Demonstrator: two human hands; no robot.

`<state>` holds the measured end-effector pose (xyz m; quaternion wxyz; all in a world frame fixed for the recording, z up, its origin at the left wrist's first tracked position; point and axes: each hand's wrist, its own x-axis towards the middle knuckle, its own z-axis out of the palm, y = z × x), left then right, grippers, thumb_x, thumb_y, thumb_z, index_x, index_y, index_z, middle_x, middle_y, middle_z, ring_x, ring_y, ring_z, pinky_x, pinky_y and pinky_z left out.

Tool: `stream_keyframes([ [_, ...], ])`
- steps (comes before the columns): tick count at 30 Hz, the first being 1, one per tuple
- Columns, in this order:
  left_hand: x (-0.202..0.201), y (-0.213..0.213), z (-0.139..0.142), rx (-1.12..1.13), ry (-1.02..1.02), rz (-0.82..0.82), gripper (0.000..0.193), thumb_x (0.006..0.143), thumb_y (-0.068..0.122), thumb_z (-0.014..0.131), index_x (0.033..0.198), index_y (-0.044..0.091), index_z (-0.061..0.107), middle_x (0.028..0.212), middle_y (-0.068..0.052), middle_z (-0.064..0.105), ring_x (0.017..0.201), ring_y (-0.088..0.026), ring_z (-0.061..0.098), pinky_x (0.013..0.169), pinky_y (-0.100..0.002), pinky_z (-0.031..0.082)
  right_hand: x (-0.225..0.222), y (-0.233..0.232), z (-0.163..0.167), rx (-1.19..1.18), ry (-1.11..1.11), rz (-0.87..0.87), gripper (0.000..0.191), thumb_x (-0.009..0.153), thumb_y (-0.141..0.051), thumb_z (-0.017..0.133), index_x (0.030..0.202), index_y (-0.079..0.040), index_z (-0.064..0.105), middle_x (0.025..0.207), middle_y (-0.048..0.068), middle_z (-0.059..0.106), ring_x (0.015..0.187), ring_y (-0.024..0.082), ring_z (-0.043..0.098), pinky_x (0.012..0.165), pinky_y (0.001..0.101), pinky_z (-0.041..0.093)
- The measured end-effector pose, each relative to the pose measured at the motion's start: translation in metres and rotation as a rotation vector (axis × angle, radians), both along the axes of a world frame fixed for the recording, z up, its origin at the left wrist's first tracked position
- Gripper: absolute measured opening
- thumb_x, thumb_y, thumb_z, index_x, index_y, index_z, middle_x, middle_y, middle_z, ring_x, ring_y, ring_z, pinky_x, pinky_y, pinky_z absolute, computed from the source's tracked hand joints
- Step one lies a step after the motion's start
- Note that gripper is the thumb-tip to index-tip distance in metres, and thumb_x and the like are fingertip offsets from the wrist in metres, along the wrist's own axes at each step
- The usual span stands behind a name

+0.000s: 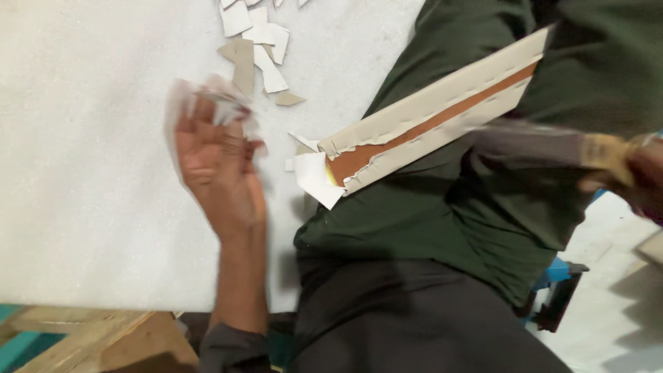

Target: The person sits on the floor and covers a long foam strip with fabric. They fold the fabric over the foam, staple it in place with a pneumatic staple gun, trim excess fabric with scissors, and press the edges down, then set the covered strip aside.

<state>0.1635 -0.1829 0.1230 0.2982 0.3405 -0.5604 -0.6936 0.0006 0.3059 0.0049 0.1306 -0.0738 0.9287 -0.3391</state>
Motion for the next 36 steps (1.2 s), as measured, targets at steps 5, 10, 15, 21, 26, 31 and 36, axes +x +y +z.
stream_keyframes([
  [5,0.0,-0.007,-0.052,-0.148,-0.221,-0.18,0.056,0.11,0.011,0.049,0.164,0.005,0.037,0.156,-0.013,0.055,0.137,-0.023,0.058,0.113,-0.034,0.055,0.034,0.085,-0.001,-0.162,-0.265,-0.43,0.04,0.11,-0.036,0.062,0.105,0.004,0.064,0.086,0.014,0.068,0.072,0.023,0.065,0.067,0.0362,0.054],
  [10,0.024,0.082,-0.081,-0.43,-0.222,-0.554,0.059,0.102,0.014,0.058,0.156,-0.002,0.04,0.159,-0.018,0.047,0.147,-0.025,0.044,0.122,-0.036,0.036,0.033,0.113,-0.064,0.038,-0.31,-0.251,0.049,0.12,-0.03,0.061,0.089,0.007,0.067,0.07,0.015,0.065,0.065,0.027,0.062,0.067,0.0421,0.051],
  [15,0.009,0.099,-0.063,0.297,0.151,-0.45,0.077,0.114,0.053,0.034,0.167,-0.001,0.024,0.163,-0.019,0.043,0.151,-0.026,0.042,0.128,-0.036,0.032,0.019,0.095,-0.063,0.791,0.101,0.286,0.012,0.095,-0.017,0.072,0.095,-0.006,0.076,0.088,0.018,0.073,0.083,0.033,0.069,0.079,0.0429,0.057],
  [21,0.01,0.118,-0.035,-0.174,-0.005,-0.426,0.098,0.108,0.063,0.044,0.169,0.004,-0.006,0.177,-0.022,0.012,0.165,-0.03,0.02,0.136,-0.041,0.023,0.023,0.018,0.074,0.177,0.001,-0.183,0.02,0.106,-0.014,0.066,0.117,0.002,0.067,0.101,0.018,0.067,0.085,0.025,0.064,0.072,0.0361,0.052],
  [26,0.023,0.132,-0.035,-0.15,0.076,-0.478,0.117,0.102,0.041,0.073,0.168,0.006,-0.018,0.176,-0.025,-0.002,0.163,-0.032,0.022,0.135,-0.044,0.026,0.04,-0.136,0.13,-0.57,-0.493,0.098,0.024,0.105,-0.017,0.052,0.108,-0.001,0.07,0.103,0.007,0.074,0.088,0.013,0.069,0.076,0.0262,0.058],
  [31,0.023,0.126,-0.035,-0.306,-0.003,-0.499,0.127,0.093,0.014,0.086,0.166,0.007,-0.018,0.176,-0.026,0.0,0.153,-0.029,0.041,0.125,-0.04,0.044,0.036,-0.262,0.132,-0.312,-0.511,0.691,0.029,0.097,-0.029,0.066,0.095,0.0,0.072,0.075,0.007,0.07,0.066,0.012,0.063,0.061,0.0284,0.051],
  [36,0.015,0.119,-0.034,-0.346,0.041,-0.499,0.13,0.087,0.012,0.088,0.167,0.011,-0.014,0.175,-0.022,0.003,0.157,-0.034,0.038,0.123,-0.043,0.049,0.015,-0.295,0.141,-0.134,-0.513,0.879,0.046,0.091,-0.036,0.075,0.067,0.002,0.07,0.051,0.005,0.066,0.043,0.012,0.063,0.042,0.0281,0.045],
])
